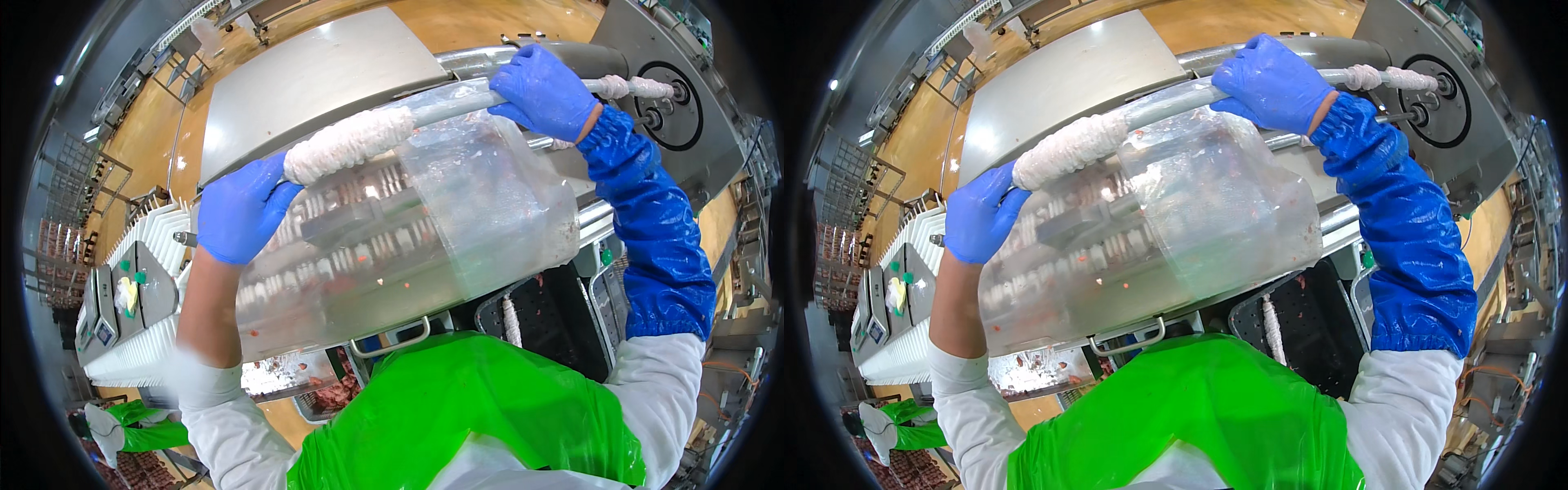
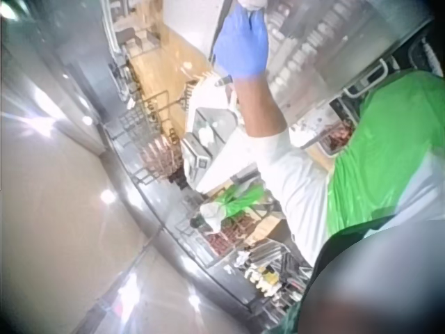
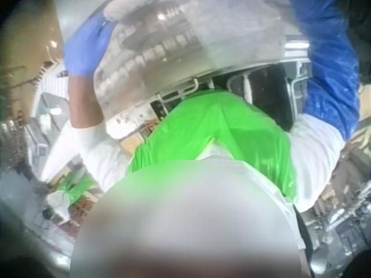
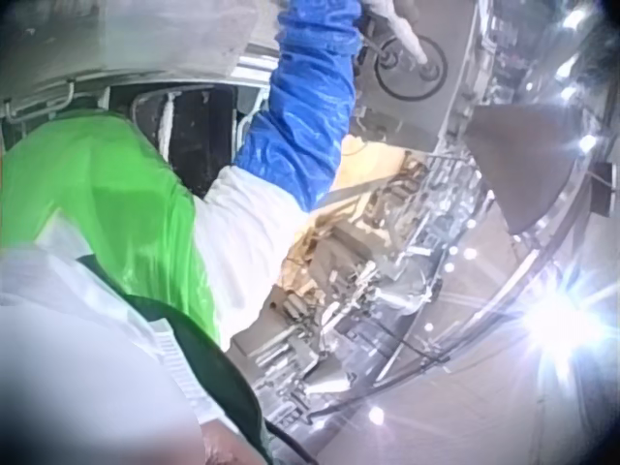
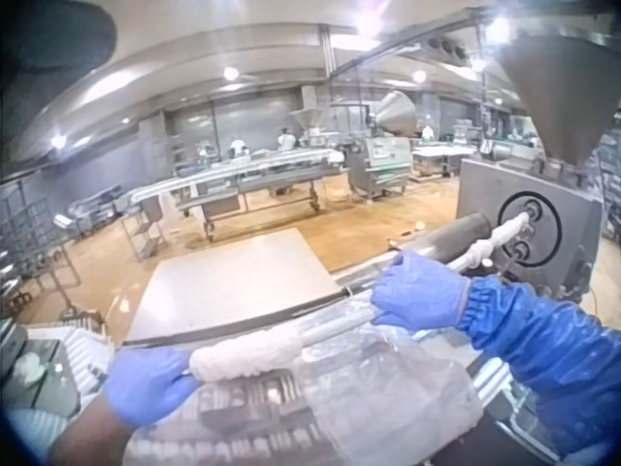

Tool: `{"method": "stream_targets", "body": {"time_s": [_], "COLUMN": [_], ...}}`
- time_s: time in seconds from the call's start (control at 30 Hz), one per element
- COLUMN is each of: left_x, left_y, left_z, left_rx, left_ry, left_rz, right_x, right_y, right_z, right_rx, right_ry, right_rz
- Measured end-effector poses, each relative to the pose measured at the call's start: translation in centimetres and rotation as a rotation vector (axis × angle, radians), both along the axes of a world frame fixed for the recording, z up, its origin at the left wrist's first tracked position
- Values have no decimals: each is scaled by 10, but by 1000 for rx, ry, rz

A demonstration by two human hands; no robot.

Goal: The person operates a sausage-making machine, loading ground meat into the hopper and guiding the casing as it fills. They tie off the casing, cut links, and place the finished sausages onto a conveyor belt.

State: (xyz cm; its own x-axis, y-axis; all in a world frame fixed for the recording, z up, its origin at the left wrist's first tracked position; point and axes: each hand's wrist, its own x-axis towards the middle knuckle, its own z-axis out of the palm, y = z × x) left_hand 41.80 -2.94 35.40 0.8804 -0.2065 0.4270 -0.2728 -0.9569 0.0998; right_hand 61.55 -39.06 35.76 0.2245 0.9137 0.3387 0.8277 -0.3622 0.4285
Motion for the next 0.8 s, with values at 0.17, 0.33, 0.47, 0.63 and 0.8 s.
{"method": "stream_targets", "body": {"time_s": [0.17, 0.33, 0.47, 0.63, 0.8], "left_x": [0, -2, -1, 0, -1], "left_y": [-1, 2, -1, -2, 2], "left_z": [2, 2, 3, 3, 1], "left_rx": [11, 18, 5, 0, -3], "left_ry": [52, 30, 29, 29, 19], "left_rz": [31, 23, 14, 18, 24], "right_x": [-35, -17, 4, -21, -9], "right_y": [54, 30, -23, 36, 23], "right_z": [-11, 3, -3, -15, -8], "right_rx": [290, -10, 65, 318, 62], "right_ry": [232, 101, -10, 79, -8], "right_rz": [159, -111, -57, 118, -28]}}
